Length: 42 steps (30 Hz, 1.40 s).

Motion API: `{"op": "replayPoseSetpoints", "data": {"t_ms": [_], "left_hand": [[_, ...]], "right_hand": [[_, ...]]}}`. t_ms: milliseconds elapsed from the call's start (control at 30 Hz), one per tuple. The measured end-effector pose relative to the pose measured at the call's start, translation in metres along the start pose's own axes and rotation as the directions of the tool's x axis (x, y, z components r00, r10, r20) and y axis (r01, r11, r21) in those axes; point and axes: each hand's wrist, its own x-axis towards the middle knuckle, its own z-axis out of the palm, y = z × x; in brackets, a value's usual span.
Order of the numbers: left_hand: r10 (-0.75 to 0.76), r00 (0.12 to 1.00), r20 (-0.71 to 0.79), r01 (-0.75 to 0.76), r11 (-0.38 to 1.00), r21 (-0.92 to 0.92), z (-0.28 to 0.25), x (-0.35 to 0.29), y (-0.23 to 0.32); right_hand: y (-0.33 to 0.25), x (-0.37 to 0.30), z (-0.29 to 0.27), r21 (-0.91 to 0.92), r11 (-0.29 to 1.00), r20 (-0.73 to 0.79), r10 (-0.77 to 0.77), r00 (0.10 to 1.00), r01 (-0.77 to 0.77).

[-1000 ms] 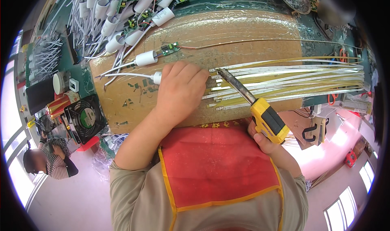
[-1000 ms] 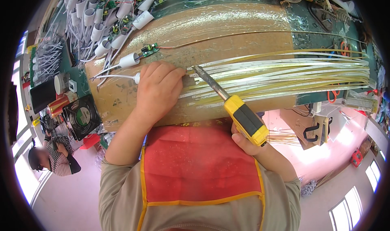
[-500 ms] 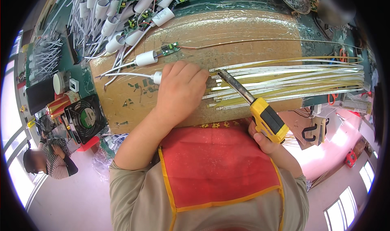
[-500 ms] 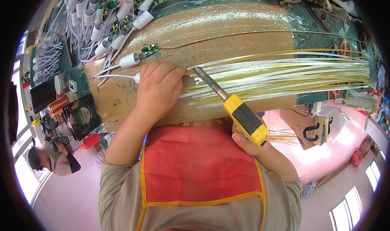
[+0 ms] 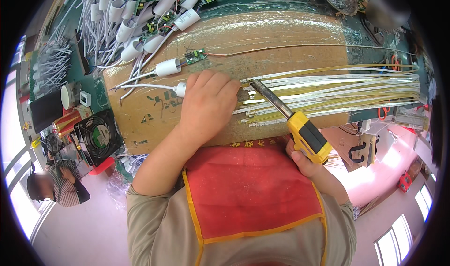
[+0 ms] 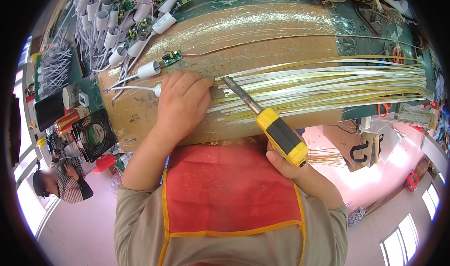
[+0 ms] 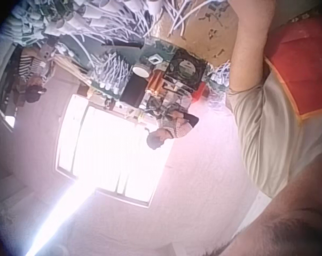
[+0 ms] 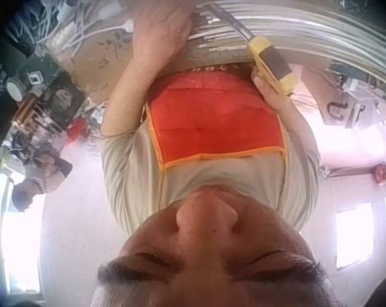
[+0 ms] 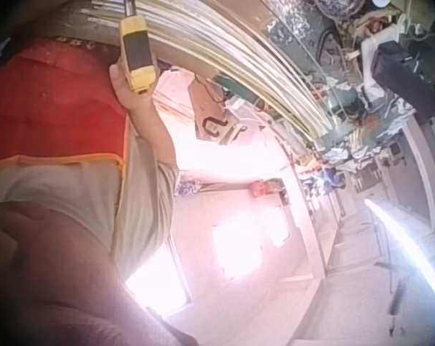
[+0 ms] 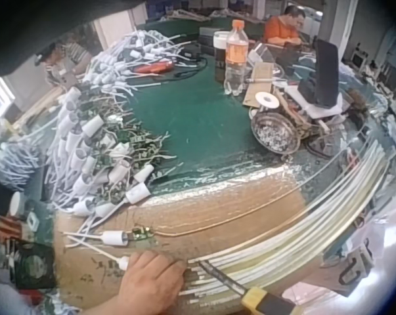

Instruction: The person uses a yellow soldering iron to solder wires to small green circuit boards attached to white plastic housings. The person repeatedly picks up a component, aligns the wires, and applies the soldering iron to the connection points on the board.

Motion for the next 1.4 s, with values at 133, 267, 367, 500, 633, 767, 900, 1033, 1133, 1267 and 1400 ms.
{"op": "replayPoseSetpoints", "data": {"t_ms": [133,267,367,500,633,767,900,1033,1133,1267,1400], "left_hand": [[-0.003,1.0,0.001,0.003,1.0,-0.003,-0.001,0.001,0.0],[-0.007,1.0,0.013,0.007,1.0,0.0,-0.001,0.002,0.001],[-0.02,1.0,0.024,0.02,1.0,-0.001,-0.004,0.002,0.002],[-0.034,0.999,0.006,0.034,0.999,-0.022,-0.007,0.001,0.001],[-0.028,1.0,-0.004,0.028,1.0,-0.007,-0.006,0.001,0.0],[-0.021,1.0,0.004,0.021,1.0,0.02,-0.005,0.0,-0.001],[-0.016,1.0,-0.016,0.016,1.0,0.014,-0.003,0.001,-0.002],[-0.017,1.0,-0.008,0.017,1.0,0.011,-0.002,0.0,-0.002],[-0.008,1.0,0.0,0.008,1.0,0.018,-0.001,-0.001,-0.002],[0.002,1.0,-0.008,-0.002,1.0,0.018,0.002,-0.002,-0.004],[0.004,1.0,0.009,-0.005,0.999,0.046,0.003,-0.002,-0.004]], "right_hand": [[0.001,0.0,0.0,0.027,1.0,0.001,0.007,1.0,-0.007],[0.002,0.0,0.002,-0.024,0.998,0.021,-0.053,0.998,0.053],[0.002,0.002,0.0,-0.105,0.987,0.061,-0.113,0.992,0.119],[0.004,0.0,0.002,-0.088,0.992,0.042,-0.088,0.995,0.092],[0.006,-0.001,0.0,-0.068,0.996,0.028,-0.057,0.998,0.059],[0.008,-0.003,-0.003,-0.077,0.997,0.01,-0.022,1.0,0.023],[0.007,-0.003,-0.001,-0.003,1.0,-0.013,-0.019,1.0,0.018],[0.004,-0.001,0.0,0.0,1.0,0.002,-0.018,1.0,0.018],[0.003,-0.001,-0.001,-0.016,0.999,0.011,-0.029,1.0,0.03],[0.003,-0.001,0.0,-0.009,1.0,-0.007,-0.019,1.0,0.018],[0.004,-0.002,-0.001,-0.013,0.999,0.0,-0.03,1.0,0.03]]}}
